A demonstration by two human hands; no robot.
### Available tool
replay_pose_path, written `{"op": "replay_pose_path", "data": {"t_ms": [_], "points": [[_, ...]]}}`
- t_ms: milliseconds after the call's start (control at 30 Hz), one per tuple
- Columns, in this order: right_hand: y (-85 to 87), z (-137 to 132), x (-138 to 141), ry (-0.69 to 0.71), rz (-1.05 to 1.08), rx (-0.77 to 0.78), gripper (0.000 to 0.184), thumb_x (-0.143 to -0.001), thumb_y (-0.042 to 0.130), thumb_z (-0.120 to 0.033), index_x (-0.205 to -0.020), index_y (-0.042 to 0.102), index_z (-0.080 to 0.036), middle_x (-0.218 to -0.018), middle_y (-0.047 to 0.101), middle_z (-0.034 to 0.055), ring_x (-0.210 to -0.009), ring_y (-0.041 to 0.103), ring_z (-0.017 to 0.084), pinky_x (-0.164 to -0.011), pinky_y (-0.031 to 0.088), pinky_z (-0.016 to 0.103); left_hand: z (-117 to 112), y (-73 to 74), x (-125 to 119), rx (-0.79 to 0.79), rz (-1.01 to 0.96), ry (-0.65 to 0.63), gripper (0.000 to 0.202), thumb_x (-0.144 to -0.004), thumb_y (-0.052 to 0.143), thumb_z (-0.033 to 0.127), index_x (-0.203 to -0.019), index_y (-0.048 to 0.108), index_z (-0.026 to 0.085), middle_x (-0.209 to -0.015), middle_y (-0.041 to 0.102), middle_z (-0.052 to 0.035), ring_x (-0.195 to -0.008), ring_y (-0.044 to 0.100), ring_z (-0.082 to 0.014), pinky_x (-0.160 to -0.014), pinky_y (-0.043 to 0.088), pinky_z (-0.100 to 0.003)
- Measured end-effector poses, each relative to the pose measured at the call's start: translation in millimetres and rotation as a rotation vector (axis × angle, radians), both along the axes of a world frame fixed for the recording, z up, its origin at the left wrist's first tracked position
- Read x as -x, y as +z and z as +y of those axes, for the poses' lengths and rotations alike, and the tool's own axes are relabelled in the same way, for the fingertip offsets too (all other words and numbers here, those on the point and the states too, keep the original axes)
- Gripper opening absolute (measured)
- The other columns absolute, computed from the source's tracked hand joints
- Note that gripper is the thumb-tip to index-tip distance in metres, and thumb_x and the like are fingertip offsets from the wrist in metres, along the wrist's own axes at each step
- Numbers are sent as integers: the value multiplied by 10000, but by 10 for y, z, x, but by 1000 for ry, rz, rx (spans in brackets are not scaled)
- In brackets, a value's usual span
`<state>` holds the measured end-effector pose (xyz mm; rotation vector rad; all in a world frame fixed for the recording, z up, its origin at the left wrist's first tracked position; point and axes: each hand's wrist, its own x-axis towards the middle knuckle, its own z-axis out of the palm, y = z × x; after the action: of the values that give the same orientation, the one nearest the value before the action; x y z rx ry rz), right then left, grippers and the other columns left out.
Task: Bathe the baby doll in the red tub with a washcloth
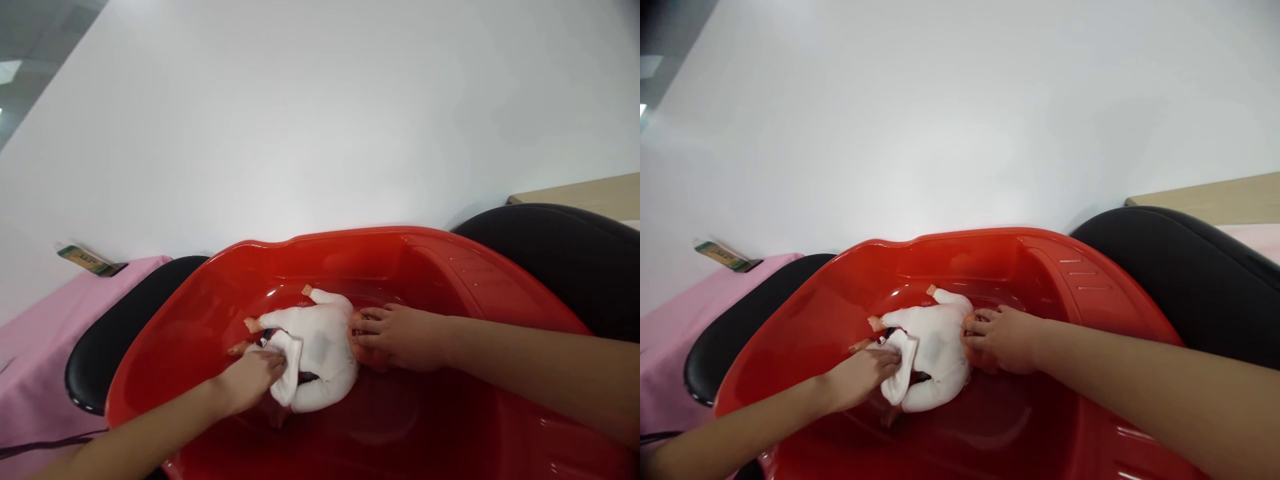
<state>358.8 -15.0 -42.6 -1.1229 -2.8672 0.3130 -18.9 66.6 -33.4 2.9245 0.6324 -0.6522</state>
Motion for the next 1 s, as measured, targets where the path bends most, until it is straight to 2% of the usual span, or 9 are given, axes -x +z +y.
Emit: {"op": "replay_pose_path", "data": {"t_ms": [100, 167, 333, 433, 500, 567, 667, 767, 1000], "points": [[-5, 4, -3, 7, -6, 6, 597, -880, 660, -303, -1470, 573, -260, -1631, 446, 115, -1421, 477, 427, -987, 516, 574, 24, 117, 149, 42, 2, 72, 267, -903, 535, 92, -1053, 728, 201, -1081, 769, -76, -1077, 716, -297, -1018, 517, -421], [-30, 7, -5, 10, -6, -8, 616, -874, 661, -298, -1481, 563, -252, -1628, 449, 115, -1415, 480, 430, -984, 515, 579, 22, 234, 104, 100, -91, 160, 255, -928, 523, 128, -1051, 731, 212, -1083, 769, -65, -1054, 719, -269, -990, 522, -379], [-82, 13, -3, 14, 15, -62, 566, -894, 658, -341, -1448, 590, -247, -1604, 479, 123, -1397, 501, 416, -969, 514, 550, 24, 464, -526, 276, -538, 382, 322, -1009, 456, 224, -1099, 765, 231, -1095, 785, -26, -970, 731, -212, -855, 567, -307], [-80, 11, 3, 24, 24, -70, 536, -910, 659, -369, -1430, 606, -250, -1600, 488, 106, -1435, 467, 400, -1009, 497, 536, 46, 357, -971, 217, -778, 459, 372, -986, 459, 196, -1226, 741, 235, -1258, 761, -42, -1159, 709, -240, -1036, 557, -398], [-82, 8, 2, 31, 33, -77, 546, -922, 655, -376, -1450, 591, -254, -1599, 492, 104, -1445, 458, 387, -1064, 463, 548, 43, 180, -1174, 189, -801, 378, 418, -979, 460, 187, -1325, 692, 217, -1380, 702, -74, -1279, 658, -256, -1151, 498, -463], [-94, 6, -3, 36, 37, -83, 578, -920, 661, -360, -1481, 564, -257, -1582, 512, 112, -1445, 456, 378, -1108, 427, 562, 17, -10, -1272, 186, -738, 262, 508, -949, 470, 134, -1417, 634, 241, -1498, 613, -65, -1381, 586, -254, -1216, 446, -457], [-114, 8, -12, 32, 26, -72, 598, -909, 664, -321, -1493, 550, -263, -1564, 531, 114, -1455, 439, 376, -1113, 417, 574, -32, -173, -1228, 185, -573, 197, 737, -864, 454, 12, -1532, 516, 315, -1606, 488, 8, -1472, 485, -227, -1250, 412, -398], [-111, 14, -14, 31, 1, -49, 603, -907, 645, -304, -1499, 540, -253, -1617, 466, 116, -1476, 415, 395, -1095, 431, 592, -40, -161, -1023, 164, -406, 141, 829, -830, 467, -17, -1582, 444, 331, -1658, 394, 36, -1519, 409, -235, -1268, 382, -399], [-41, 8, 1, 17, 5, -34, 593, -916, 629, -314, -1501, 534, -289, -1619, 467, 105, -1446, 459, 381, -1087, 438, 561, 62, -175, -353, 70, -98, 55, 730, -891, 392, -25, -1590, 418, 185, -1685, 312, -84, -1570, 293, -244, -1277, 327, -454]]}}
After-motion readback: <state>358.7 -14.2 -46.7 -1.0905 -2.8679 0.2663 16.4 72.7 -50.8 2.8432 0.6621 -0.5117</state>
